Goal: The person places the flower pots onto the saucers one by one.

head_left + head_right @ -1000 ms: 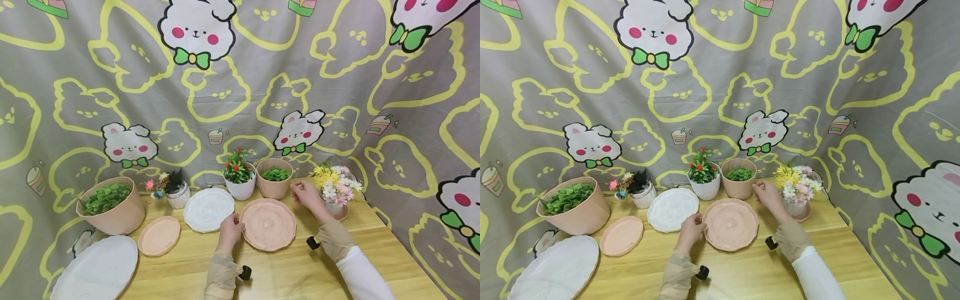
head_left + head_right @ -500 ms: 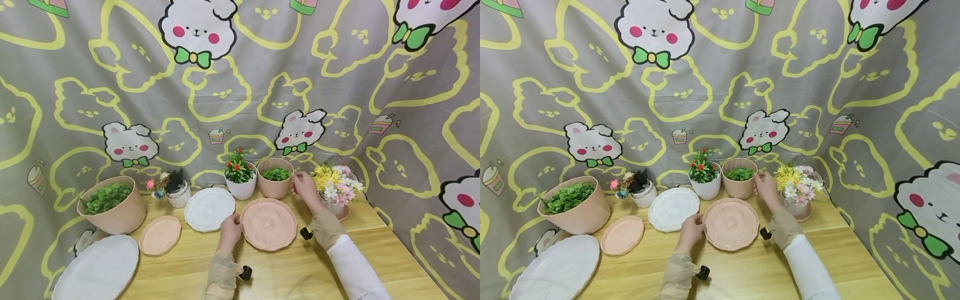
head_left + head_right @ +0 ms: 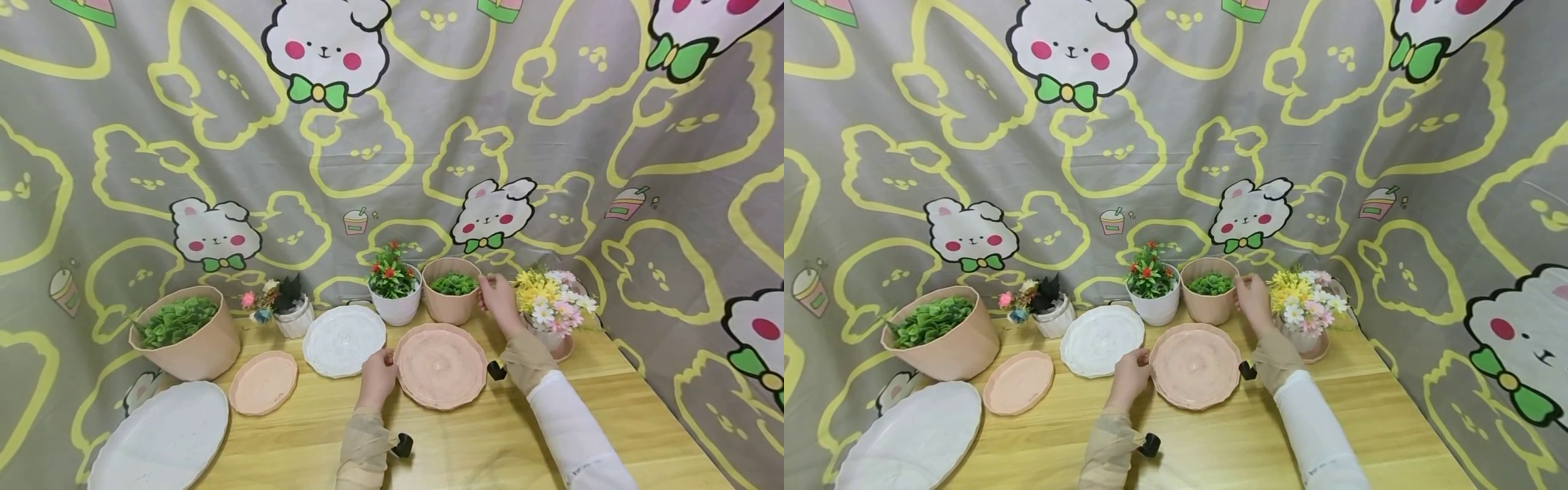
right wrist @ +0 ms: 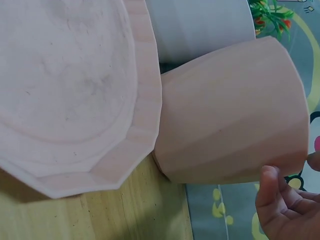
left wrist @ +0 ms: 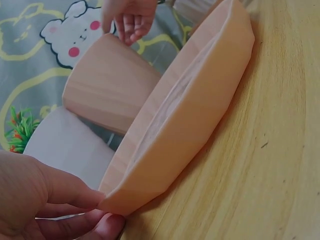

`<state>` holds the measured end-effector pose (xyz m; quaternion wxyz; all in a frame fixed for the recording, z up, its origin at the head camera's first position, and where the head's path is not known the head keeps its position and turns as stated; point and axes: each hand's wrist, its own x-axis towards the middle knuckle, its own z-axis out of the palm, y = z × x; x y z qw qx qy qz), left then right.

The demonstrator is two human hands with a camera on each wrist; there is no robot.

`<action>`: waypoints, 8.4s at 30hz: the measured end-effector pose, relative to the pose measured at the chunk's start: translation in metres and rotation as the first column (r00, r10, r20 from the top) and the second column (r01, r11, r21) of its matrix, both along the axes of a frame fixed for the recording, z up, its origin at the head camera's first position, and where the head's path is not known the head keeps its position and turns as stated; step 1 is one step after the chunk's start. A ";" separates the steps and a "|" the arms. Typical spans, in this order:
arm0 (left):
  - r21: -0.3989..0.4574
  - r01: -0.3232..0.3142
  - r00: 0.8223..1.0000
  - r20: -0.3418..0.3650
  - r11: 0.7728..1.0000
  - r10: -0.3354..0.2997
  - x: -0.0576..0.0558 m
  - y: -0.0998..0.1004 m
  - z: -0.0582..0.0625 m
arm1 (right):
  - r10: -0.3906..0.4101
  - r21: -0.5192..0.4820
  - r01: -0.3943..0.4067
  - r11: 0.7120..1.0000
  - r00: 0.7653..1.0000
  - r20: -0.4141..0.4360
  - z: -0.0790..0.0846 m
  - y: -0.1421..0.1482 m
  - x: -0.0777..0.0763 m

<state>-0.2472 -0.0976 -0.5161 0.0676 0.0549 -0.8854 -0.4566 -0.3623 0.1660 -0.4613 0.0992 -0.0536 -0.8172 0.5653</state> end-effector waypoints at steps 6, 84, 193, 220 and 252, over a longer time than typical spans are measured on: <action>0.000 0.001 1.000 -0.001 1.000 -0.001 -0.001 -0.001 -0.001 | -0.044 0.123 0.048 0.991 0.998 -0.034 -0.004 0.001 -0.007; -0.020 0.003 1.000 -0.014 1.000 -0.003 -0.004 -0.003 -0.004 | -0.105 0.214 0.141 0.967 0.980 -0.171 0.015 -0.004 -0.005; -0.019 0.005 1.000 0.000 1.000 -0.005 -0.003 -0.002 -0.003 | 0.131 0.342 -0.107 0.934 0.990 -0.048 0.023 -0.010 0.088; -0.010 0.009 1.000 -0.012 1.000 -0.009 -0.004 -0.002 -0.004 | 0.174 0.229 -0.162 0.960 0.984 -0.030 0.012 -0.017 0.094; -0.035 0.048 0.999 0.004 0.998 -0.048 -0.004 -0.005 0.000 | 0.260 0.198 -0.254 0.947 0.966 -0.001 0.009 -0.009 0.097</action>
